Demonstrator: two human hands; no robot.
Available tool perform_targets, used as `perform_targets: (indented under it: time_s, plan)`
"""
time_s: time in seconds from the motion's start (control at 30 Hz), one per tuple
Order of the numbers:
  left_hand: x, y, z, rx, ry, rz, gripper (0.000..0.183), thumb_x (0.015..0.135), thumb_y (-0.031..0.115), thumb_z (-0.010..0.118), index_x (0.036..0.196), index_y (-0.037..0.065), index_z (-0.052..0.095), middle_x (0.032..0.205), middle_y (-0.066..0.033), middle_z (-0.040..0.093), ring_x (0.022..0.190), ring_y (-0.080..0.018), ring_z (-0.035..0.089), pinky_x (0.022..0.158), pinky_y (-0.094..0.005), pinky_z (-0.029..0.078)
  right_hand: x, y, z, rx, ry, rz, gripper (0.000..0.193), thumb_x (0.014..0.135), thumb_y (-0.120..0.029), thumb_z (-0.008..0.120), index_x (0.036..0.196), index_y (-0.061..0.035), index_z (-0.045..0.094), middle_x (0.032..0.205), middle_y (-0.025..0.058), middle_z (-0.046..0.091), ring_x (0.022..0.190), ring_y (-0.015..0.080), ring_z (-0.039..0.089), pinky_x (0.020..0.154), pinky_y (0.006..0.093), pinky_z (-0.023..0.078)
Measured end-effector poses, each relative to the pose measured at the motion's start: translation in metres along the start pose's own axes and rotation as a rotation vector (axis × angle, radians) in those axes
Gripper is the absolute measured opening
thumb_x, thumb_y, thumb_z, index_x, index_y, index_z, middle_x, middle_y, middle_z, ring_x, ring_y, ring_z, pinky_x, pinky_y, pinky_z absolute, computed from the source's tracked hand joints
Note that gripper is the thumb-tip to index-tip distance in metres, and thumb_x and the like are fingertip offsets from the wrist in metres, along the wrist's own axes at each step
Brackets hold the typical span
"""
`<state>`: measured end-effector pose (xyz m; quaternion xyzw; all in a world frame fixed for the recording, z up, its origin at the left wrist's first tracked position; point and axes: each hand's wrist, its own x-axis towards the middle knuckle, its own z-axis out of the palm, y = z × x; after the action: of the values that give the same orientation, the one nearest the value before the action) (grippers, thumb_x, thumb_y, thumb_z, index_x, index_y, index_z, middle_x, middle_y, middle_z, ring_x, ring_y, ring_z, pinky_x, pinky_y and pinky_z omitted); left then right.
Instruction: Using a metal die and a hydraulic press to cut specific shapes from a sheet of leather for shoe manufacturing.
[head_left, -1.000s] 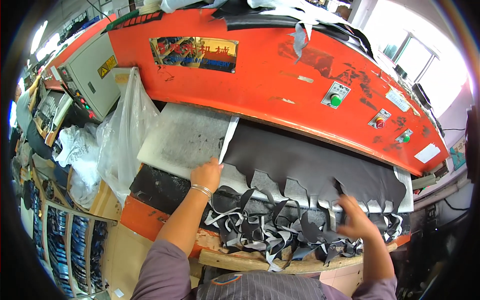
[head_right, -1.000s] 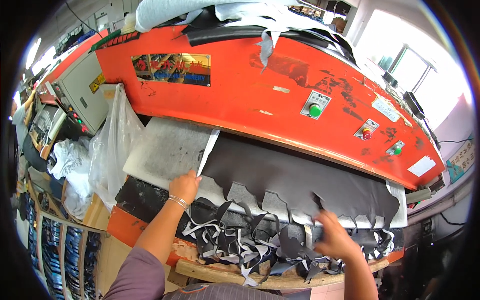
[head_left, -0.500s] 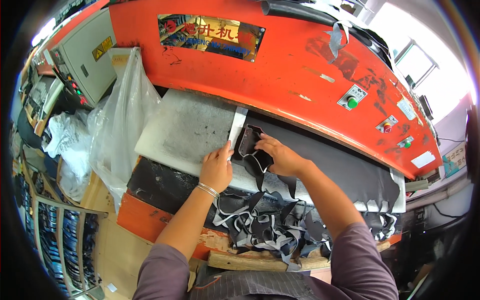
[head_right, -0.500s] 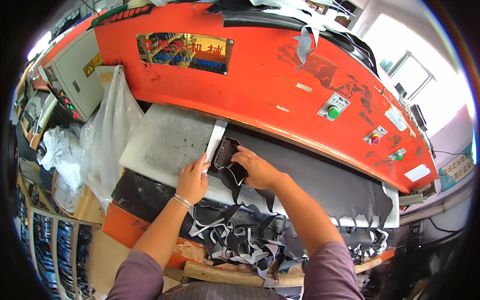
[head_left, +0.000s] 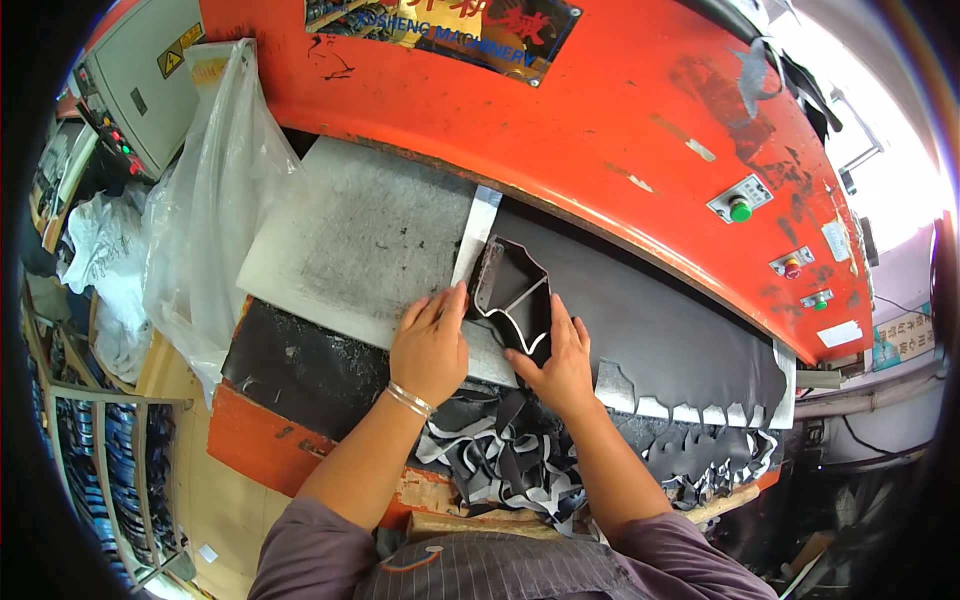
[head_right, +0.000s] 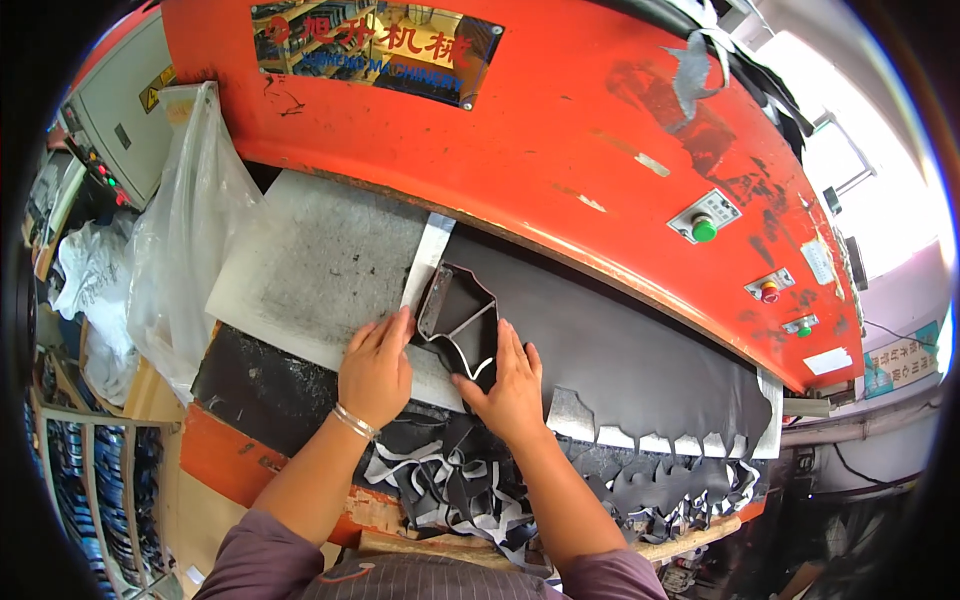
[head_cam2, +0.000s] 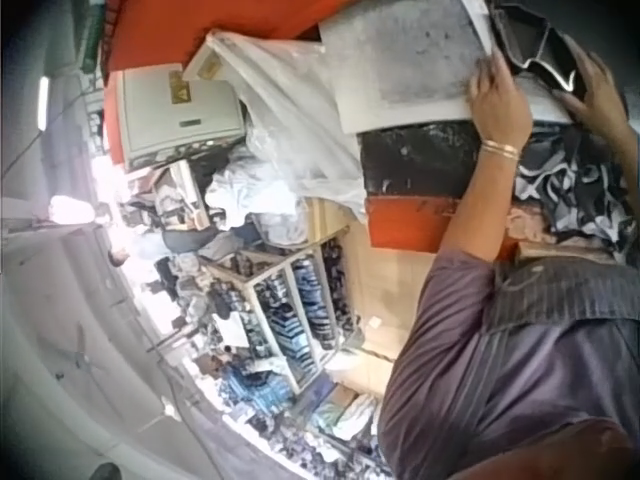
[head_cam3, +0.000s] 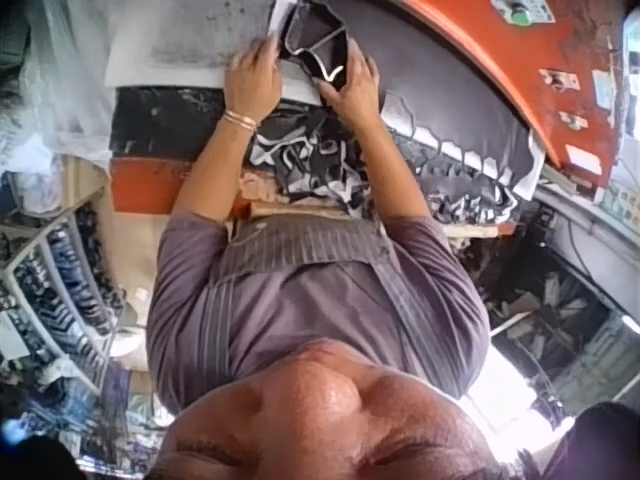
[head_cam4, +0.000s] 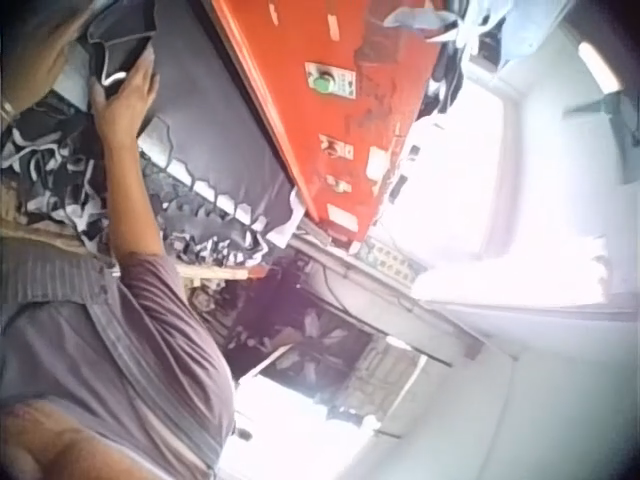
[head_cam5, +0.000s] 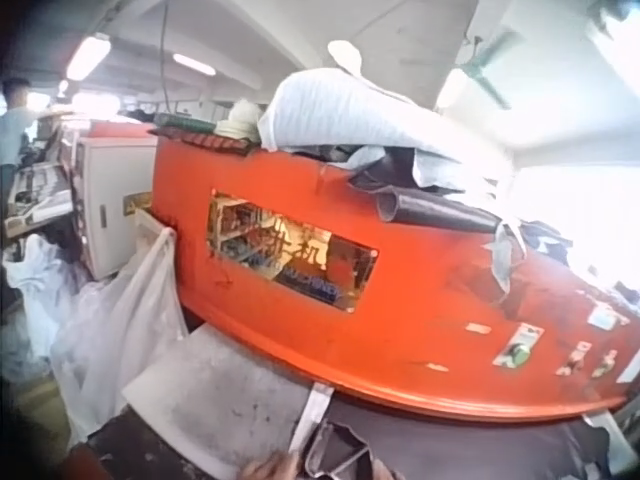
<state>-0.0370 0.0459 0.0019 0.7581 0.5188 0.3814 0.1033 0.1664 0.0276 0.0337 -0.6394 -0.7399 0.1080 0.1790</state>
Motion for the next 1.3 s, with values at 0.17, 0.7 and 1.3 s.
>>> perform_targets:
  time_s: [0.17,0.7,1.3]
  plan:
    - [0.003,-0.002,-0.005,-0.071,-0.022,-0.028,0.06,0.08,0.002,0.05,0.138,-0.005,0.036,0.118,-0.0138,0.064,0.114,-0.0306,0.056,0.1,-0.0442,0.037,-0.007,0.0,0.001,-0.087,-0.009,-0.038,0.1,0.075,-0.044,0.073,0.142,0.01,0.022,0.14,0.0268,0.042,0.132,0.0357,0.041,0.112,0.0489,0.022]
    - [0.086,-0.04,0.017,-0.03,-0.339,-0.066,0.067,0.081,0.002,0.047,0.145,0.004,0.028,0.132,-0.0066,0.056,0.127,-0.0224,0.045,0.103,-0.04,0.028,-0.005,0.005,0.011,-0.13,0.09,0.009,0.091,0.075,-0.041,0.072,0.141,0.0061,0.03,0.136,0.0243,0.047,0.13,0.033,0.044,0.111,0.0468,0.023]
    - [0.09,-0.04,0.005,0.045,-0.368,0.0,0.068,0.081,0.002,0.047,0.145,0.004,0.025,0.137,-0.0023,0.054,0.133,-0.0184,0.038,0.102,-0.0392,0.027,-0.002,-0.003,0.009,-0.117,0.174,-0.007,0.089,0.071,-0.039,0.074,0.137,0.0086,0.037,0.129,0.0242,0.054,0.122,0.0319,0.051,0.109,0.0481,0.026]
